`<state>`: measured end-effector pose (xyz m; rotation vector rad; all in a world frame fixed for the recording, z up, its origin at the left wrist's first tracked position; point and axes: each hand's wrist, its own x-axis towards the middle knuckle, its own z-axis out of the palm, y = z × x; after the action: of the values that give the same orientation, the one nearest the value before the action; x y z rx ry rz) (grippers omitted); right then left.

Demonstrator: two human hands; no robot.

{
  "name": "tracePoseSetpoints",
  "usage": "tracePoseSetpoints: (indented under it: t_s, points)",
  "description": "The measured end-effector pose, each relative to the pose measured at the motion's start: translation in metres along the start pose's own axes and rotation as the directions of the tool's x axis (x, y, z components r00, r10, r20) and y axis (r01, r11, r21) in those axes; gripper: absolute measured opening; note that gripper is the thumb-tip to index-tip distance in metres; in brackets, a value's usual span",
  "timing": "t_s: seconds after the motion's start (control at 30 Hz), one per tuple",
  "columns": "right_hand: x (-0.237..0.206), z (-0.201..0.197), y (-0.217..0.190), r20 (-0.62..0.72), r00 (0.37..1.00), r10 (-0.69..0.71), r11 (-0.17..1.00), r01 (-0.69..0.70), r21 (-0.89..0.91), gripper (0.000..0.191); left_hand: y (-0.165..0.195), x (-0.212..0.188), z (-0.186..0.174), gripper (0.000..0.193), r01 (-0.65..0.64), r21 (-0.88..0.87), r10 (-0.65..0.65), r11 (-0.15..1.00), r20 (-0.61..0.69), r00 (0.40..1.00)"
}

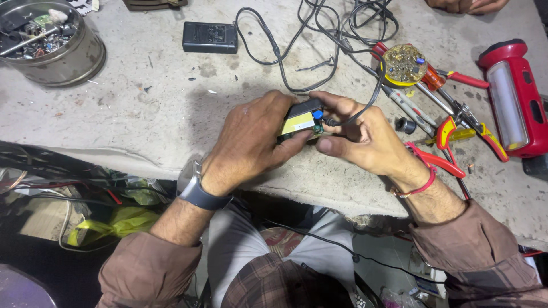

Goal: The person disassembles a small electronic device, removes a circuit board, and uses a soldering iron to work on the board. They then reassemble the device by inserting batteries and closing the casing, securing it with a screwdriver.

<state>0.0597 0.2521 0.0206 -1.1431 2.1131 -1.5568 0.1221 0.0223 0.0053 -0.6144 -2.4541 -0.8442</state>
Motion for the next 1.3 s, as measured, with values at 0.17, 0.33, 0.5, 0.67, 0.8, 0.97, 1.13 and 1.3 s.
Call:
tracePoseSetpoints:
  t_s: [0.17,0.33,0.5,0.67,0.8,0.97,1.13,1.3]
  points:
    - [0.0,0.004,0.005,-0.081,0.953,0.293,0.918,-0.256,0.304,0.037,-0.001,-0.004,0.01,0.046,-0.063,0.027,0.064,0.998,-0.04,0.997]
    - [0.002,0.007,0.012,-0.104,0.96,0.261,0.932,-0.222,0.286,0.034,-0.004,-0.005,0.013,0.046,-0.059,0.044,0.06,0.997,-0.027,0.998]
    - [0.002,0.006,0.006,-0.098,0.953,0.285,0.919,-0.243,0.31,0.035,-0.005,-0.004,0.009,0.045,-0.072,-0.013,0.072,0.997,-0.022,0.997]
    - [0.003,0.007,0.001,-0.043,0.985,0.165,0.974,-0.156,0.163,0.059,-0.004,-0.005,-0.003,0.046,0.069,-0.155,-0.066,0.986,0.019,0.998]
    - [0.0,0.011,0.007,-0.052,0.979,0.196,0.981,-0.195,0.018,0.067,0.001,-0.007,-0.007,0.048,0.065,-0.27,-0.069,0.961,-0.005,0.998]
    - [-0.002,0.012,0.016,-0.054,0.996,0.064,0.992,-0.057,0.116,0.062,0.003,-0.005,-0.008,0.053,0.053,-0.33,-0.047,0.943,0.025,0.999]
    - [0.001,0.015,0.013,-0.063,0.997,0.042,0.996,-0.037,0.079,0.063,0.008,-0.004,-0.008,0.054,0.094,-0.311,-0.091,0.946,0.023,0.996]
    - [-0.003,0.022,0.007,-0.138,0.988,-0.069,0.981,0.042,-0.191,0.059,0.009,-0.004,-0.006,0.053,0.12,-0.301,-0.108,0.946,0.056,0.993]
